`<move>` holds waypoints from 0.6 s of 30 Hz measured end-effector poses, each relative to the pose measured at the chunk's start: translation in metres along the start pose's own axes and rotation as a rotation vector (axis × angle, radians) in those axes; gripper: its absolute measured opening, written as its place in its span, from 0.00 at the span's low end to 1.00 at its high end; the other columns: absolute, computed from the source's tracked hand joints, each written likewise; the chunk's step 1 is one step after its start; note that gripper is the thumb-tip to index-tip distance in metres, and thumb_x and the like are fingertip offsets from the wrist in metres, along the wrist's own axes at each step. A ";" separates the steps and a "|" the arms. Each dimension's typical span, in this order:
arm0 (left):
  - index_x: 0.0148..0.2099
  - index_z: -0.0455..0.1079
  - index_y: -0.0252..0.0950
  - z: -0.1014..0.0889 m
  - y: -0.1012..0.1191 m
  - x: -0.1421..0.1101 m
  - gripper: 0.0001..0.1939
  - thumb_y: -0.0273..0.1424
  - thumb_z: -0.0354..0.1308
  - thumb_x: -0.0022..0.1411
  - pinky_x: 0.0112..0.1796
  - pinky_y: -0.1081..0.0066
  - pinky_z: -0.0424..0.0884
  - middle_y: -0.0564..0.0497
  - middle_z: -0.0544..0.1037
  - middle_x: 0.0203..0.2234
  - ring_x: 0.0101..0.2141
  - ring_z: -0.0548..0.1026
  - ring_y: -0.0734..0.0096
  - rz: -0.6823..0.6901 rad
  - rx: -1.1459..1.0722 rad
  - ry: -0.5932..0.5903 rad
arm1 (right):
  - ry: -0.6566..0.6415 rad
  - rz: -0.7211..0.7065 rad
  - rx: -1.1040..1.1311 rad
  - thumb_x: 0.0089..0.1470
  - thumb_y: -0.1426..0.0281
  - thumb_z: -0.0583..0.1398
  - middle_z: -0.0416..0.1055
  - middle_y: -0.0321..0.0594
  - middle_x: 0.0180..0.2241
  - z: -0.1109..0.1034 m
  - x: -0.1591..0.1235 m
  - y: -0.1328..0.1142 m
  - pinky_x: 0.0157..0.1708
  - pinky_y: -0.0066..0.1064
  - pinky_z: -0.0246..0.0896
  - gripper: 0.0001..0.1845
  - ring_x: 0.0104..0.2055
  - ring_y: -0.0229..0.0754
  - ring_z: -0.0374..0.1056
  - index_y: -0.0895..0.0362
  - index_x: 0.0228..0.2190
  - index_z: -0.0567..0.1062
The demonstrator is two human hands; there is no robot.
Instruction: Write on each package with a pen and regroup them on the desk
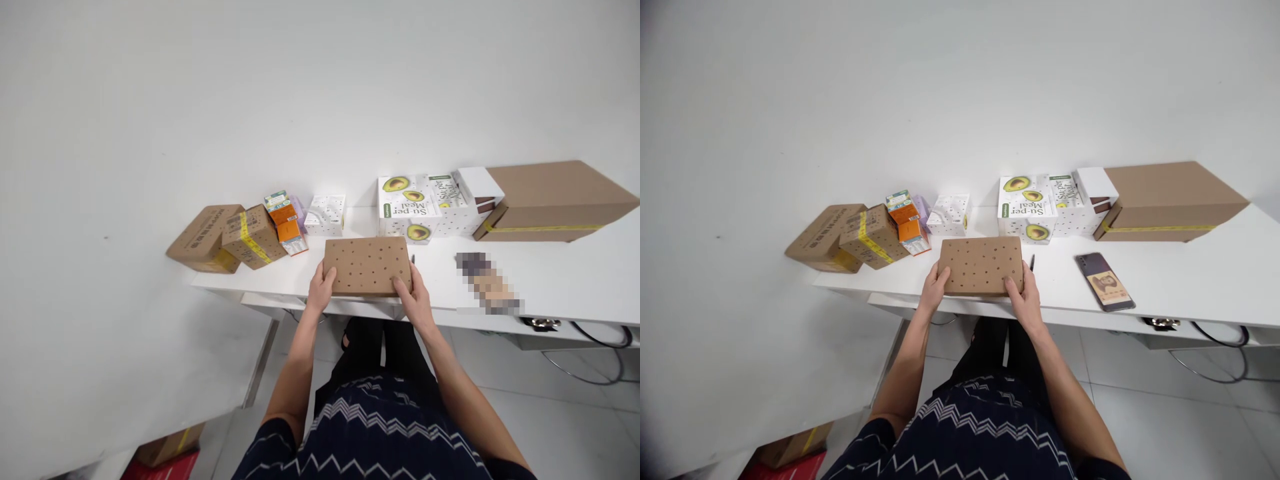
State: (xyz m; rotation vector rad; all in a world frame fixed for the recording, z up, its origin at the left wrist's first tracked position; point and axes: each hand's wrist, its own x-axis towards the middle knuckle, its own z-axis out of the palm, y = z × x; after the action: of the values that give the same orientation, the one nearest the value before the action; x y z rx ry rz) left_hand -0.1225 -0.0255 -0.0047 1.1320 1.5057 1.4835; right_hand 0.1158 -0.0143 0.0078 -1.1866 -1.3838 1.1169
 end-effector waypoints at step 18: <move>0.49 0.60 0.39 0.003 -0.027 -0.039 0.21 0.37 0.61 0.56 0.50 0.63 0.67 0.44 0.72 0.48 0.50 0.71 0.63 0.132 -0.054 0.118 | 0.156 -0.136 -0.252 0.52 0.61 0.59 0.64 0.49 0.51 -0.003 -0.020 0.044 0.51 0.50 0.61 0.26 0.52 0.51 0.62 0.55 0.51 0.62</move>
State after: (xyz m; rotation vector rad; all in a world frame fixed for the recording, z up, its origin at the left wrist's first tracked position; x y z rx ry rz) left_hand -0.1089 -0.0598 -0.0350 1.1474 1.4845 1.6968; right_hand 0.1249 -0.0290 -0.0374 -1.3064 -1.4896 0.7539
